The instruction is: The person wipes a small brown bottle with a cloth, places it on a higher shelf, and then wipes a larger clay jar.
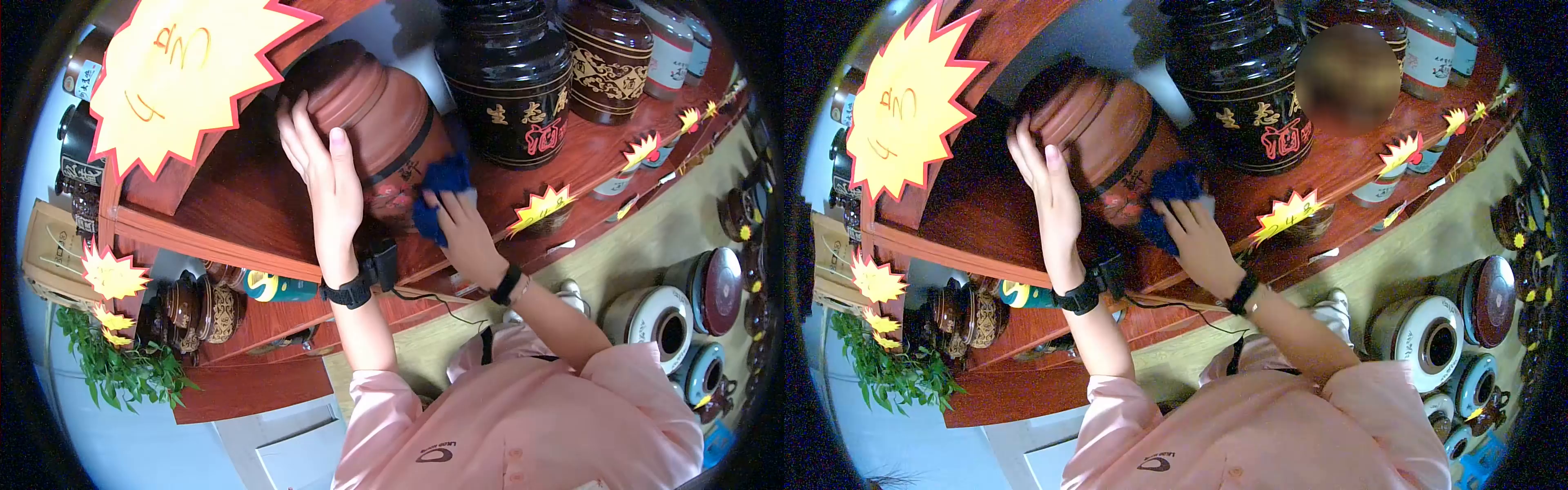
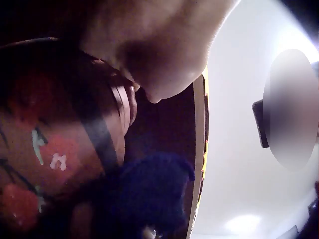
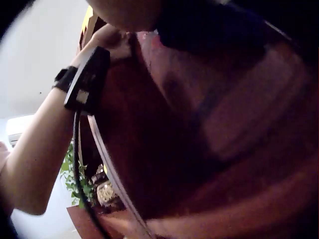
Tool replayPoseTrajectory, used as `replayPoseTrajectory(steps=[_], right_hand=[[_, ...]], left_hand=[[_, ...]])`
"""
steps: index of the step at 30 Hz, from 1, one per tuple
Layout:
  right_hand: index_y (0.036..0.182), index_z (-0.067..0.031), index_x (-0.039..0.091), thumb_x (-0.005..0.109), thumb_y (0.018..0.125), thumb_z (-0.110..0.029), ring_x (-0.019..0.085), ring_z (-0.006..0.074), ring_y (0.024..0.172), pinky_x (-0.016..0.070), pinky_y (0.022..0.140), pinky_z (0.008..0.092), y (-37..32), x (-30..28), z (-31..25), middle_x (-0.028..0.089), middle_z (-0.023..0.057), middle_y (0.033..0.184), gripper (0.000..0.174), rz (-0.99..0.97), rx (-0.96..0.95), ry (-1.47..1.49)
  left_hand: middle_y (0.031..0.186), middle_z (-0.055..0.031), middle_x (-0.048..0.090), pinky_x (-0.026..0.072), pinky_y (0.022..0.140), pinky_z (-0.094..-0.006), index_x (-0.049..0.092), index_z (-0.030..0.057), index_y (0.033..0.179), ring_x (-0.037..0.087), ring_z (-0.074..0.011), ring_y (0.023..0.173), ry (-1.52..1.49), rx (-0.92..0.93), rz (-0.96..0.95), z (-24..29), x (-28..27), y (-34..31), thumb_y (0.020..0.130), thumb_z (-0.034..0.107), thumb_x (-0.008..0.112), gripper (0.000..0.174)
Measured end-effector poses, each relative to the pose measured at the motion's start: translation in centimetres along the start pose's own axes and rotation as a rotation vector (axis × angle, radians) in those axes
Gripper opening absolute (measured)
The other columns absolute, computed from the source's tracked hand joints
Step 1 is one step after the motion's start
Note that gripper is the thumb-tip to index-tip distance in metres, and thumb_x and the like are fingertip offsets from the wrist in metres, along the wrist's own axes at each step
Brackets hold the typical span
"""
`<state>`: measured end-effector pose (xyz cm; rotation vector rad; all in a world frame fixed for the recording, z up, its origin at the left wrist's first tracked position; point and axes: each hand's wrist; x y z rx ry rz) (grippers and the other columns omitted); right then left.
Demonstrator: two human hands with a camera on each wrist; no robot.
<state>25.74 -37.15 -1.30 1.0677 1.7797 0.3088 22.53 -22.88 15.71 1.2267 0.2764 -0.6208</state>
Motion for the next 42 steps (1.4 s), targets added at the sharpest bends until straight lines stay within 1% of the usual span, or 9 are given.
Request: replayPoseTrajectory(steps=[5,10,12,18,25,30,34,39,42], right_hand=[[0.141,-0.0007,0.037,0.061,0.073,0.001,0.050,0.0353,0.108,0.0392,0.099,0.0434,-5.3,1.5,1.1,0.049,0.0212,0.128,0.072,-0.123,0.005,-0.069],[0.143,-0.0034,0.036,0.051,0.081,0.009,0.047,0.0337,0.122,0.0352,0.106,0.0410,-2.6,-3.4,-1.5,0.047,0.0218,0.135,0.064,0.111,0.472,0.911],[0.144,-0.0062,0.037,0.054,0.079,0.008,0.036,0.0326,0.136,0.0271,0.113,0.0383,-0.4,-4.8,-2.1,0.044,0.0199,0.140,0.068,0.243,0.449,1.035],[0.134,-0.0074,0.048,0.066,0.074,-0.008,0.031,0.0355,0.137,0.0270,0.111,0.0472,8.6,-5.6,-4.2,0.043,0.0138,0.140,0.062,0.374,-0.198,0.201],[0.111,-0.0080,0.061,0.060,0.075,-0.018,0.033,0.0322,0.136,0.0253,0.111,0.0503,7.6,-2.4,-3.2,0.052,0.0078,0.129,0.037,0.242,-0.413,-0.188],[0.123,-0.0087,0.058,0.050,0.081,-0.018,0.036,0.0218,0.136,0.0247,0.115,0.0450,3.0,-0.4,-0.1,0.052,0.0048,0.131,0.043,-0.073,-0.510,-0.238],[0.124,-0.0069,0.057,0.050,0.083,-0.017,0.041,0.0215,0.131,0.0271,0.114,0.0409,-1.6,2.2,2.1,0.053,0.0062,0.131,0.043,-0.225,-0.549,-0.213],[0.125,-0.0012,0.053,0.055,0.083,-0.009,0.048,0.0287,0.124,0.0329,0.110,0.0404,-2.0,1.0,0.9,0.055,0.0136,0.129,0.043,-0.401,-0.134,0.476],[0.127,0.0033,0.049,0.059,0.082,-0.007,0.050,0.0350,0.118,0.0375,0.104,0.0411,0.9,-3.9,-0.9,0.053,0.0218,0.127,0.047,-0.510,0.794,1.080]], left_hand=[[0.151,-0.0233,0.019,0.0130,0.114,-0.0473,0.031,0.0021,0.143,0.016,-0.0385,0.141,-0.018,-0.017,0.002,0.0,0.1,0.0,0.102,0.038,0.030,0.054],[0.151,-0.0219,0.020,0.0119,0.114,-0.0463,0.032,0.0028,0.143,0.015,-0.0368,0.142,-0.078,-0.014,0.003,-0.2,-0.2,0.1,0.102,0.044,0.024,0.059],[0.152,-0.0211,0.021,0.0112,0.115,-0.0457,0.033,0.0032,0.143,0.015,-0.0359,0.142,-0.107,-0.020,0.008,-0.2,-0.2,0.0,0.101,0.046,0.022,0.060],[0.152,-0.0201,0.020,0.0103,0.115,-0.0445,0.033,0.0058,0.144,0.015,-0.0348,0.143,-0.139,-0.020,0.012,-0.8,-0.2,-0.2,0.102,0.046,0.015,0.061],[0.153,-0.0199,0.018,0.0098,0.116,-0.0448,0.031,0.0071,0.145,0.014,-0.0357,0.143,-0.130,-0.024,-0.042,-0.2,-1.2,-0.1,0.101,0.049,0.010,0.065],[0.154,-0.0199,0.017,0.0093,0.116,-0.0456,0.031,0.0073,0.145,0.013,-0.0361,0.143,-0.142,-0.020,-0.063,0.1,-1.4,0.0,0.100,0.052,0.012,0.066],[0.154,-0.0193,0.017,0.0087,0.116,-0.0448,0.030,0.0068,0.146,0.013,-0.0353,0.144,-0.148,-0.010,-0.086,0.0,-1.8,0.0,0.100,0.052,0.013,0.067],[0.154,-0.0179,0.019,0.0089,0.116,-0.0429,0.031,0.0069,0.146,0.013,-0.0335,0.144,-0.160,-0.015,-0.103,-0.5,-2.1,0.0,0.101,0.051,0.013,0.066],[0.154,-0.0178,0.020,0.0098,0.116,-0.0424,0.033,0.0074,0.146,0.015,-0.0332,0.144,-0.147,-0.025,-0.113,-0.5,-2.2,0.1,0.101,0.051,0.013,0.065]])
Point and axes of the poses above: each hand's wrist, its own y-axis towards the middle knuckle, its own x-axis out of the palm, z = x × y
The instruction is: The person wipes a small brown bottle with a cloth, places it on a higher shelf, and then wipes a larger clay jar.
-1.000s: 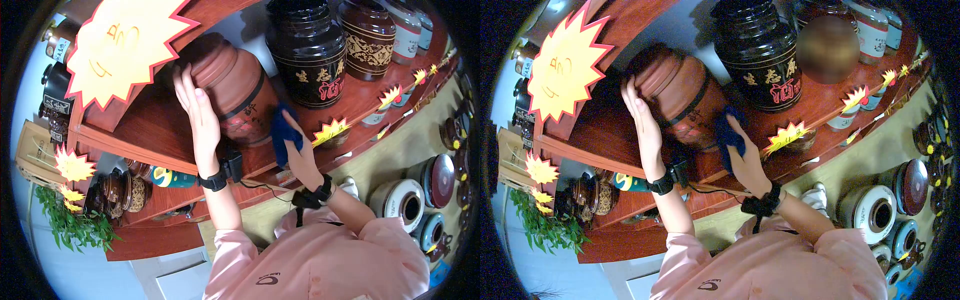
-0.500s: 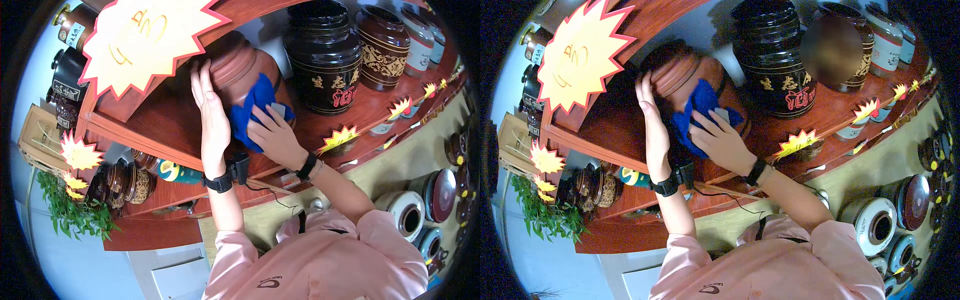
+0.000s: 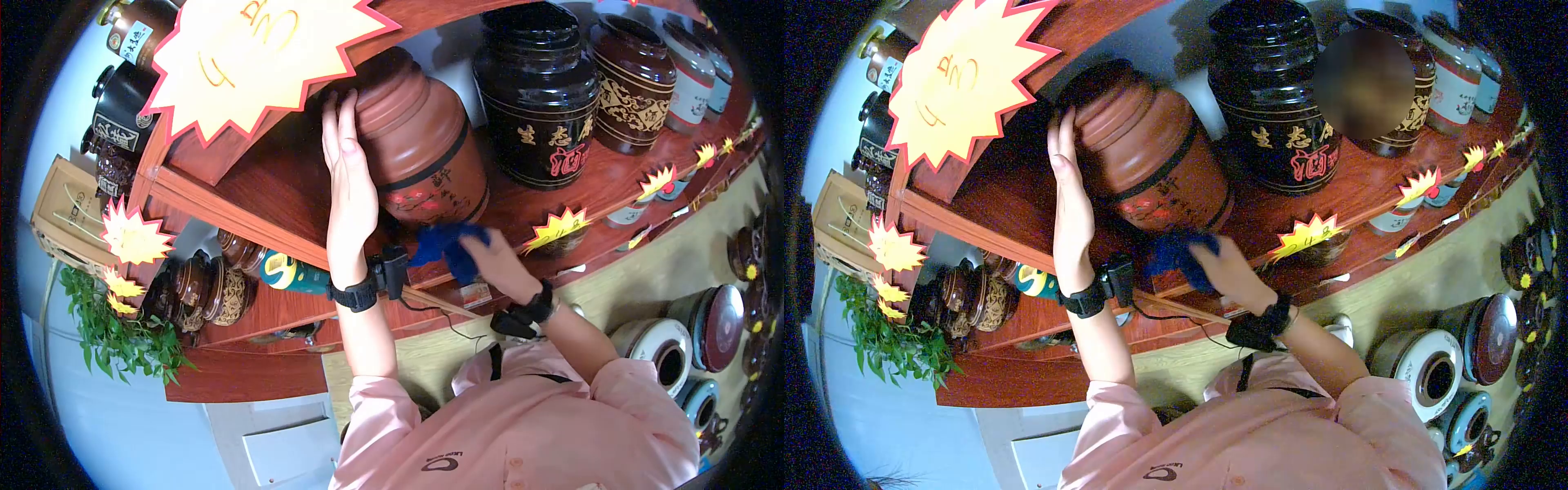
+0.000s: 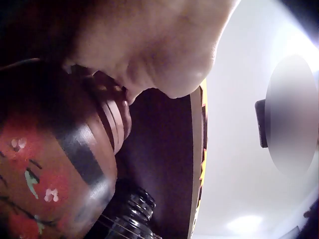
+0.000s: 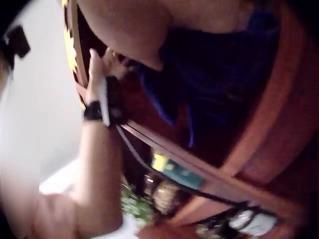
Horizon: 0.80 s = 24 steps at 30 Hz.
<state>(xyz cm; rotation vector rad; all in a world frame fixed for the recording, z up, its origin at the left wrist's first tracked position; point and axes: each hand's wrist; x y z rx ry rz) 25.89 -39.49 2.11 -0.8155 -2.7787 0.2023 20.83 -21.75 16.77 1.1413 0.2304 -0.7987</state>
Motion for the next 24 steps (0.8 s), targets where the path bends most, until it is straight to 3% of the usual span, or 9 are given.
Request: replayPoseTrajectory(steps=[3,6,9,12,13,15,16,20,24], right_hand=[[0.120,0.0047,0.053,0.058,0.086,-0.010,0.058,0.0318,0.105,0.0440,0.095,0.0381,-1.6,-0.8,-1.4,0.059,0.0214,0.117,0.037,0.637,-0.679,-0.795],[0.127,0.0043,0.048,0.051,0.095,-0.013,0.058,0.0342,0.111,0.0451,0.097,0.0377,-0.3,-1.7,-5.2,0.058,0.0191,0.122,0.037,0.852,-0.931,-0.704],[0.125,0.0043,0.051,0.044,0.099,-0.017,0.059,0.0290,0.110,0.0457,0.096,0.0362,1.6,0.0,-11.2,0.057,0.0152,0.126,0.035,0.437,-0.874,0.773],[0.121,0.0016,0.056,0.044,0.097,-0.015,0.057,0.0224,0.115,0.0439,0.099,0.0351,3.5,1.1,-13.1,0.061,0.0098,0.123,0.031,0.502,-1.130,0.247],[0.119,-0.0057,0.057,0.059,0.085,-0.008,0.054,0.0211,0.115,0.0386,0.103,0.0378,3.8,1.5,-13.4,0.058,0.0091,0.122,0.034,0.302,-1.262,0.124],[0.128,-0.0118,0.053,0.068,0.076,-0.011,0.041,0.0308,0.131,0.0265,0.110,0.0525,5.2,1.5,-12.6,0.047,0.0128,0.135,0.054,0.502,-1.404,-0.734],[0.137,-0.0185,0.046,0.076,0.066,-0.017,0.026,0.0362,0.139,0.0166,0.111,0.0607,5.7,1.8,-11.9,0.034,0.0136,0.146,0.076,0.530,-1.328,-0.942],[0.143,-0.0152,0.038,0.082,0.056,-0.026,0.024,0.0344,0.141,0.0214,0.110,0.0592,5.2,2.7,-10.5,0.028,0.0146,0.151,0.098,0.698,-1.197,-1.003],[0.138,-0.0061,0.042,0.068,0.073,-0.021,0.032,0.0334,0.137,0.0279,0.109,0.0549,4.9,3.3,-9.3,0.036,0.0162,0.146,0.071,0.644,-1.237,-0.975]], left_hand=[[0.153,-0.0180,0.021,0.0106,0.116,-0.0424,0.033,0.0079,0.145,0.016,-0.0335,0.143,0.019,-0.008,-0.005,0.0,-0.2,-0.1,0.101,0.051,0.014,0.065],[0.153,-0.0183,0.022,0.0113,0.116,-0.0426,0.034,0.0076,0.145,0.017,-0.0338,0.143,0.021,-0.013,-0.005,0.0,-0.3,0.0,0.101,0.052,0.014,0.066],[0.152,-0.0185,0.022,0.0118,0.116,-0.0426,0.035,0.0073,0.144,0.017,-0.0341,0.142,0.020,-0.013,0.002,0.3,-0.2,0.0,0.100,0.052,0.015,0.066],[0.152,-0.0189,0.022,0.0118,0.115,-0.0429,0.035,0.0071,0.144,0.017,-0.0348,0.142,0.029,-0.012,0.002,0.2,-0.2,-0.1,0.100,0.053,0.015,0.066],[0.152,-0.0191,0.022,0.0117,0.115,-0.0430,0.035,0.0071,0.144,0.017,-0.0351,0.142,0.033,-0.011,0.001,0.1,-0.1,0.0,0.100,0.053,0.014,0.067],[0.152,-0.0195,0.022,0.0115,0.115,-0.0434,0.034,0.0074,0.145,0.017,-0.0358,0.142,-0.002,0.017,-0.005,-0.4,0.0,0.1,0.100,0.053,0.013,0.067],[0.152,-0.0196,0.022,0.0114,0.115,-0.0436,0.034,0.0076,0.145,0.017,-0.0361,0.142,-0.020,0.029,-0.006,-0.6,0.0,0.0,0.100,0.053,0.013,0.067],[0.152,-0.0205,0.022,0.0118,0.115,-0.0433,0.033,0.0067,0.145,0.017,-0.0359,0.142,0.043,0.021,0.019,0.0,0.1,-0.1,0.100,0.052,0.012,0.068],[0.151,-0.0207,0.022,0.0124,0.115,-0.0437,0.032,0.0061,0.145,0.018,-0.0360,0.141,0.025,0.014,0.015,0.2,0.0,-0.1,0.101,0.051,0.013,0.066]])
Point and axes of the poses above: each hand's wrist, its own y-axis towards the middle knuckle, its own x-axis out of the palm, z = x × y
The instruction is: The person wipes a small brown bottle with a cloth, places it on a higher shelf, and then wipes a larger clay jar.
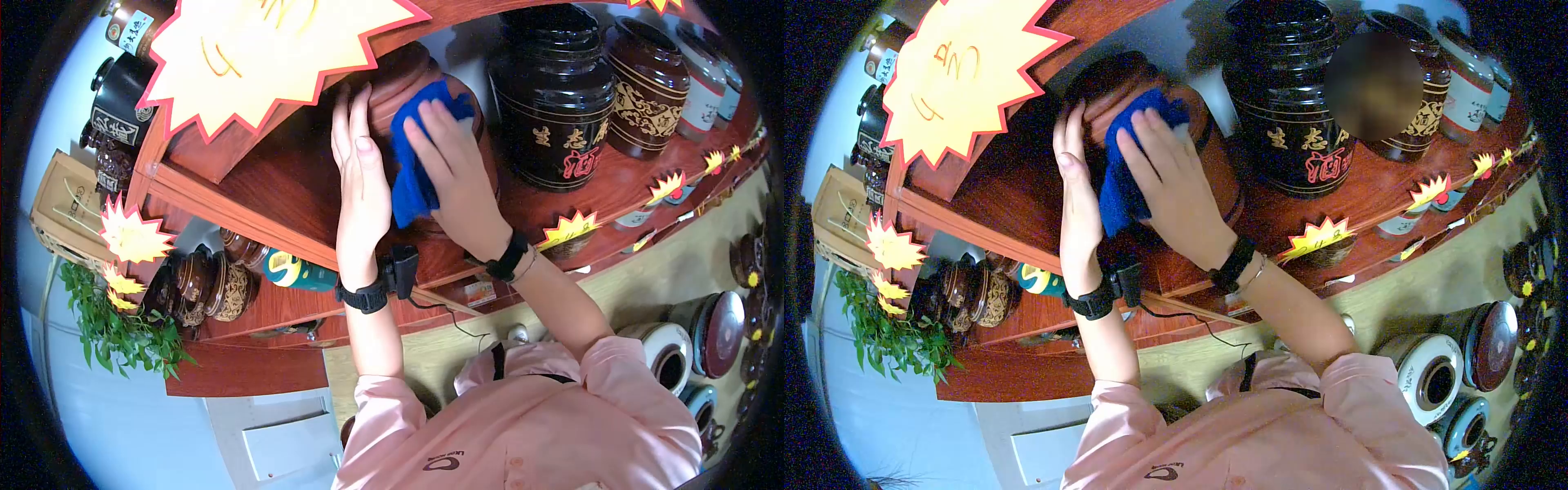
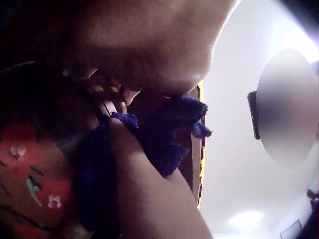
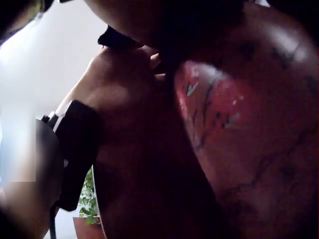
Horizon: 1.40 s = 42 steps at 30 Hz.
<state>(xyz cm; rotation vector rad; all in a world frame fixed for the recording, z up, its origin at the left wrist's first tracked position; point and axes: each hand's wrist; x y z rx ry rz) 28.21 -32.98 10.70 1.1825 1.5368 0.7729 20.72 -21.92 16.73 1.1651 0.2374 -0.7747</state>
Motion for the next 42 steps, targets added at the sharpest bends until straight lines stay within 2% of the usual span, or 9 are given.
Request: replayPoseTrajectory(steps=[5,10,13,18,22,26,33,37,42], right_hand=[[0.123,-0.0036,0.053,0.048,0.086,-0.012,0.044,0.0295,0.129,0.0328,0.107,0.0497,-0.6,0.2,0.4,0.048,0.0151,0.136,0.039,-0.029,-0.185,-0.036],[0.121,-0.0111,0.056,0.052,0.084,-0.017,0.049,0.0212,0.121,0.0347,0.106,0.0444,-0.2,-1.0,2.3,0.054,0.0044,0.127,0.037,-0.140,-0.405,-0.106],[0.124,-0.0116,0.054,0.051,0.085,-0.017,0.050,0.0218,0.121,0.0349,0.106,0.0443,-0.3,-1.1,3.3,0.054,0.0053,0.126,0.040,-0.104,-0.339,-0.049],[0.129,-0.0067,0.050,0.071,0.067,-0.012,0.049,0.0330,0.120,0.0343,0.107,0.0488,-0.3,-1.8,3.5,0.054,0.0136,0.126,0.066,0.004,-0.144,0.092],[0.127,-0.0030,0.050,0.064,0.060,0.011,0.048,0.0389,0.119,0.0360,0.106,0.0447,0.3,-2.2,4.5,0.054,0.0185,0.124,0.070,0.067,0.069,0.041],[0.126,-0.0015,0.050,0.060,0.066,0.012,0.045,0.0390,0.122,0.0346,0.108,0.0436,2.5,-2.2,7.3,0.052,0.0201,0.127,0.063,0.083,0.291,0.175],[0.133,-0.0058,0.046,0.063,0.071,0.000,0.038,0.0342,0.132,0.0287,0.111,0.0477,-0.2,-1.8,2.8,0.042,0.0159,0.142,0.064,-0.004,0.007,0.029],[0.133,-0.0087,0.047,0.051,0.086,-0.017,0.038,0.0295,0.134,0.0292,0.109,0.0520,-2.7,-0.6,2.0,0.039,0.0129,0.146,0.048,-0.156,-0.303,-0.087],[0.125,-0.0072,0.054,0.051,0.082,-0.014,0.052,0.0215,0.119,0.0370,0.107,0.0382,-7.4,-0.2,3.9,0.058,0.0067,0.118,0.043,-0.476,-0.553,-0.104]], left_hand=[[0.150,-0.0211,0.023,0.0135,0.114,-0.0439,0.032,0.0055,0.145,0.019,-0.0364,0.141,-0.006,0.034,0.008,0.0,0.2,0.1,0.101,0.051,0.015,0.066],[0.150,-0.0216,0.024,0.0141,0.114,-0.0445,0.032,0.0049,0.145,0.020,-0.0369,0.140,0.017,0.036,0.007,0.0,0.3,0.2,0.100,0.052,0.014,0.067],[0.150,-0.0217,0.024,0.0138,0.114,-0.0448,0.033,0.0052,0.145,0.019,-0.0371,0.140,0.027,0.022,-0.004,0.2,0.1,0.2,0.100,0.054,0.014,0.069],[0.151,-0.0214,0.024,0.0128,0.115,-0.0449,0.034,0.0060,0.144,0.018,-0.0371,0.141,0.009,-0.006,0.006,-0.1,0.1,0.0,0.099,0.056,0.015,0.070],[0.150,-0.0226,0.024,0.0134,0.114,-0.0452,0.033,0.0060,0.144,0.019,-0.0388,0.140,0.024,0.017,0.004,-0.1,0.0,-0.1,0.100,0.051,0.018,0.064],[0.151,-0.0222,0.022,0.0134,0.114,-0.0459,0.033,0.0061,0.145,0.018,-0.0389,0.140,0.014,-0.014,-0.008,0.5,-0.1,-0.1,0.101,0.049,0.018,0.063],[0.152,-0.0202,0.022,0.0110,0.115,-0.0443,0.031,0.0074,0.146,0.016,-0.0372,0.141,-0.052,-0.006,-0.005,0.0,0.0,0.1,0.100,0.053,0.011,0.067],[0.152,-0.0210,0.021,0.0105,0.115,-0.0447,0.031,0.0076,0.146,0.015,-0.0373,0.142,-0.044,-0.028,-0.018,-0.1,-0.1,-0.1,0.100,0.054,0.010,0.069],[0.152,-0.0219,0.020,0.0108,0.115,-0.0448,0.031,0.0067,0.146,0.015,-0.0381,0.142,-0.006,-0.025,-0.037,0.5,-0.4,0.0,0.100,0.054,0.011,0.069]])
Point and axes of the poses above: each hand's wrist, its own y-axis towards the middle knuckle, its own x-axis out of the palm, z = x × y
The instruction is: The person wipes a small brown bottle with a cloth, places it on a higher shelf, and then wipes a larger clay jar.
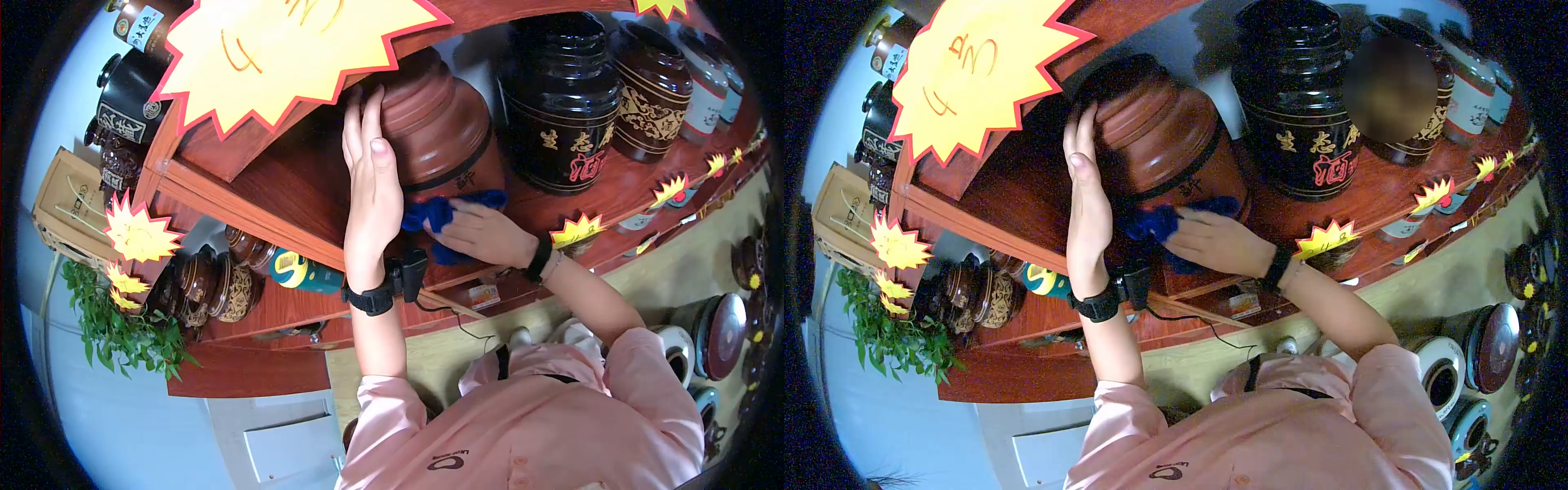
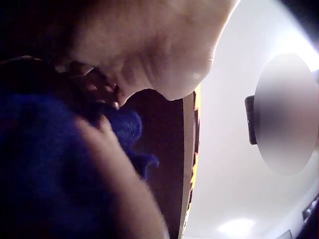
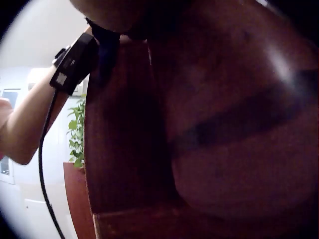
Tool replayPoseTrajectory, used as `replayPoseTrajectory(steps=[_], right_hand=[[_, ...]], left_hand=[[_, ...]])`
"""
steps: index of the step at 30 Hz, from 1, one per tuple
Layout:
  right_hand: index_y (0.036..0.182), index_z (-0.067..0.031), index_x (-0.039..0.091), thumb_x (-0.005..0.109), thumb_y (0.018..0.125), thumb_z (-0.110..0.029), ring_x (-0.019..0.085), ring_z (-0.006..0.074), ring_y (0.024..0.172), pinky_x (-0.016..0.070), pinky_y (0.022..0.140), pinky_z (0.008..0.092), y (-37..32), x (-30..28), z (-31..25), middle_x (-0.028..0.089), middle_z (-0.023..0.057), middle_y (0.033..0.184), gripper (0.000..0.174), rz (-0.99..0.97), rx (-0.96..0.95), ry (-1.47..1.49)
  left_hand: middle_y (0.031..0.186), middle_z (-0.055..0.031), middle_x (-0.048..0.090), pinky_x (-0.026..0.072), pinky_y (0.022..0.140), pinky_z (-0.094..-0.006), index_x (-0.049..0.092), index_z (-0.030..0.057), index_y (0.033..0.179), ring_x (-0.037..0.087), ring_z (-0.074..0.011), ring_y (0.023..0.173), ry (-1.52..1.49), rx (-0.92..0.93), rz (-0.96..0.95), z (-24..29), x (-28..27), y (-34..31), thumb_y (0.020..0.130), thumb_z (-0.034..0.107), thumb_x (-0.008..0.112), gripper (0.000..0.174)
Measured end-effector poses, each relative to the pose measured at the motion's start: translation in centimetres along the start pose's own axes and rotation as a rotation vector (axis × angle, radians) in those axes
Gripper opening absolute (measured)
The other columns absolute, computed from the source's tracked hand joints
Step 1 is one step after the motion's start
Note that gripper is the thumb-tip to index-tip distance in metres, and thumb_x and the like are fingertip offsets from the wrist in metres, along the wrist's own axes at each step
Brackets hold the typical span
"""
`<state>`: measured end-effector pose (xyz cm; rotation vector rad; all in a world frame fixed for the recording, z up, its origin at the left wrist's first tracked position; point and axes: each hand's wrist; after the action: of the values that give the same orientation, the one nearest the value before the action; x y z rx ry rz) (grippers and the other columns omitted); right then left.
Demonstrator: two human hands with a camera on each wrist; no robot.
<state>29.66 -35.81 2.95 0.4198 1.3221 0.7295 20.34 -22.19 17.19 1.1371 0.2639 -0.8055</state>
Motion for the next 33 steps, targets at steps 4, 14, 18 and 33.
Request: replayPoseTrajectory(steps=[4,14,18,33], right_hand=[[0.108,-0.0060,0.061,0.053,0.079,-0.013,0.057,0.0187,0.107,0.0396,0.105,0.0344,-3.2,1.4,-0.7,0.061,0.0061,0.103,0.031,-0.109,-0.010,0.265],[0.118,0.0006,0.059,0.052,0.067,0.008,0.054,0.0291,0.118,0.0398,0.105,0.0354,-4.9,-1.0,-0.5,0.060,0.0150,0.124,0.052,-0.229,0.528,0.930],[0.122,-0.0016,0.059,0.051,0.068,0.009,0.053,0.0319,0.122,0.0361,0.107,0.0368,-2.3,-6.1,0.2,0.058,0.0176,0.127,0.056,0.336,0.739,1.100],[0.149,0.0025,0.009,0.045,0.078,0.014,0.040,0.0465,0.127,0.0345,0.105,0.0396,-3.6,3.7,-3.9,0.041,0.0328,0.135,0.080,0.408,1.078,0.563]], left_hand=[[0.151,-0.0228,0.020,0.0110,0.115,-0.0446,0.031,0.0063,0.145,0.016,-0.0385,0.141,0.004,0.002,0.002,-0.2,0.1,-0.1,0.100,0.053,0.013,0.067],[0.151,-0.0206,0.023,0.0119,0.115,-0.0438,0.033,0.0056,0.145,0.017,-0.0372,0.141,0.029,0.033,0.023,-0.4,0.3,0.2,0.101,0.052,0.017,0.066],[0.151,-0.0201,0.022,0.0132,0.115,-0.0439,0.033,0.0060,0.144,0.018,-0.0373,0.141,0.038,0.028,0.037,-0.4,0.5,0.1,0.101,0.052,0.018,0.065],[0.151,-0.0219,0.020,0.0149,0.113,-0.0453,0.031,0.0036,0.143,0.018,-0.0385,0.140,0.066,0.019,0.072,0.2,1.5,0.2,0.101,0.047,0.023,0.061]])
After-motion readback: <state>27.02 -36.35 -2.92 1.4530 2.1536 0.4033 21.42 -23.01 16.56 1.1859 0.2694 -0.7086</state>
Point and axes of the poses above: each hand's wrist, its own y-axis towards the middle knuckle, its own x-axis out of the palm, z = x × y
